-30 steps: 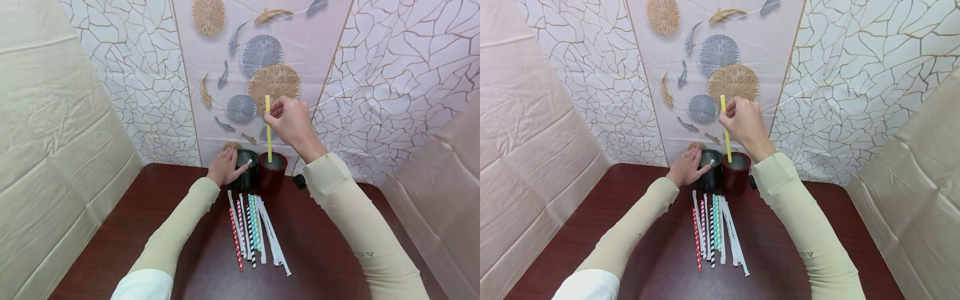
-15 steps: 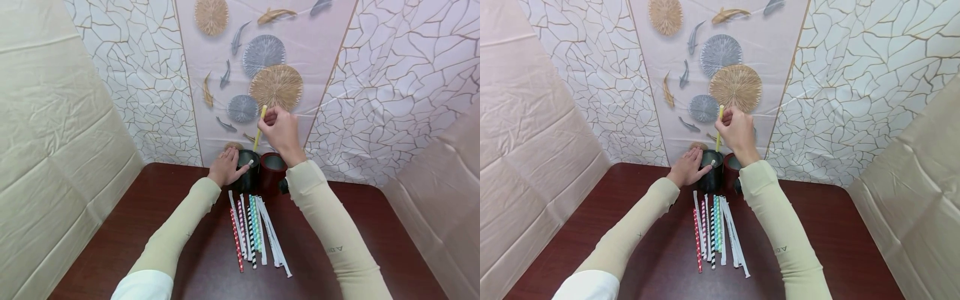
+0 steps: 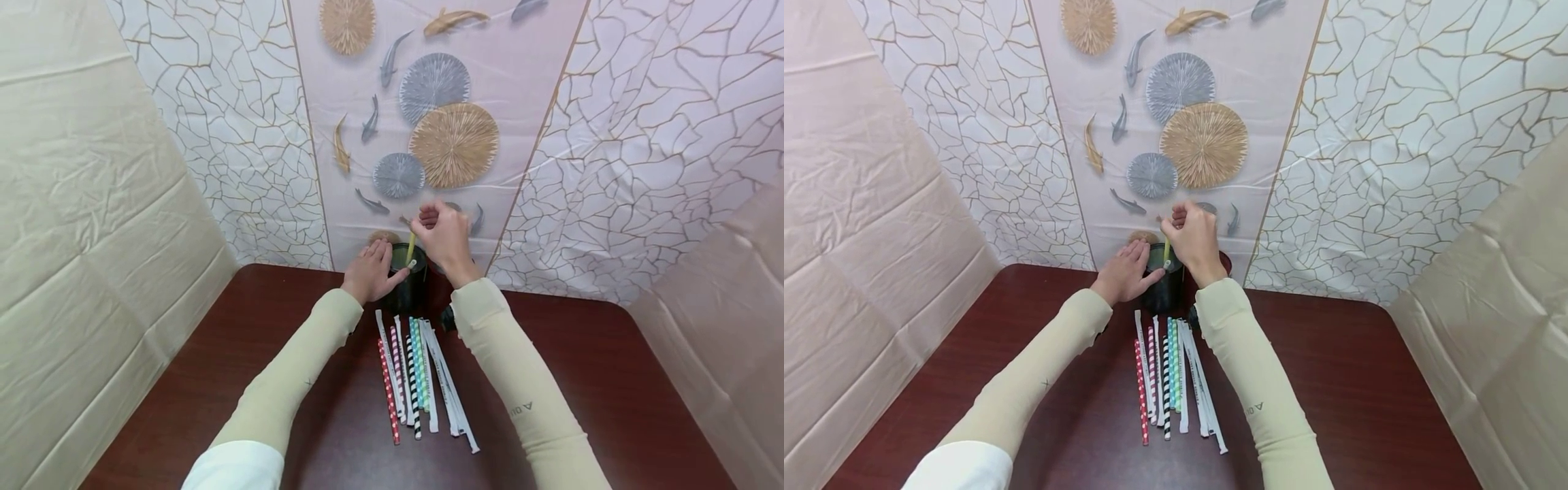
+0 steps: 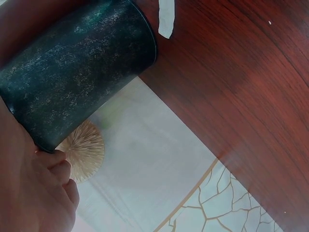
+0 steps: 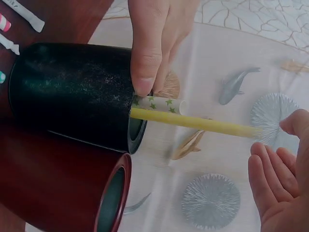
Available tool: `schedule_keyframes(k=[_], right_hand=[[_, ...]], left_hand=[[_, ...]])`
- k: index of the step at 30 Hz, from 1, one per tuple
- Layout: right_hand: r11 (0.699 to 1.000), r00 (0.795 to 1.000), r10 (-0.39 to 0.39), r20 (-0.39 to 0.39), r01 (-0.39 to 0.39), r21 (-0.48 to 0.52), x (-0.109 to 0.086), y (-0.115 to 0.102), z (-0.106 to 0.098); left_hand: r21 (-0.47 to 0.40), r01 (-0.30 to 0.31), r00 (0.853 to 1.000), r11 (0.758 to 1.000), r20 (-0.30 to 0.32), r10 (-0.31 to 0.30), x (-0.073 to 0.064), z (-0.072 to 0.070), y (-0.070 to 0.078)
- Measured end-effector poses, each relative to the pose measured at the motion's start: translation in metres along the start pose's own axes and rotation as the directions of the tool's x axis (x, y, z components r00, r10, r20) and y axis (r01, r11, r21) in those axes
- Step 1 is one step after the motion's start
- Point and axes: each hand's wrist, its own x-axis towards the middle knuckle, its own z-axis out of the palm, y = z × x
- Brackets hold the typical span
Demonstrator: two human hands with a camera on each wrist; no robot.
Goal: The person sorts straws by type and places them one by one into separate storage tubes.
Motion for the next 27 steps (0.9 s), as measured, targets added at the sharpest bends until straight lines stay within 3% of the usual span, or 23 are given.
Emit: schedule_keyframes(k=[8, 19, 27], right_hand=[[1.000, 0.999, -0.029, 0.037, 0.029, -0.006, -0.001, -0.006, -0.016], [0.992, 0.992, -0.030, 0.125, 0.045, -0.120, -0.005, -0.023, -0.054], [0.979, 0.975, -0.010, 0.223, 0.055, -0.198, -0.013, -0.032, -0.074]], left_hand=[[0.010, 0.002, 1.000, 1.000, 0.000, -0.002, 0.000, -0.002, 0.002], [-0.018, 0.000, 1.000, 1.000, -0.004, 0.000, 0.001, 0.002, 0.001], [-0.018, 0.000, 1.000, 1.000, 0.003, 0.000, 0.002, 0.002, 0.002]])
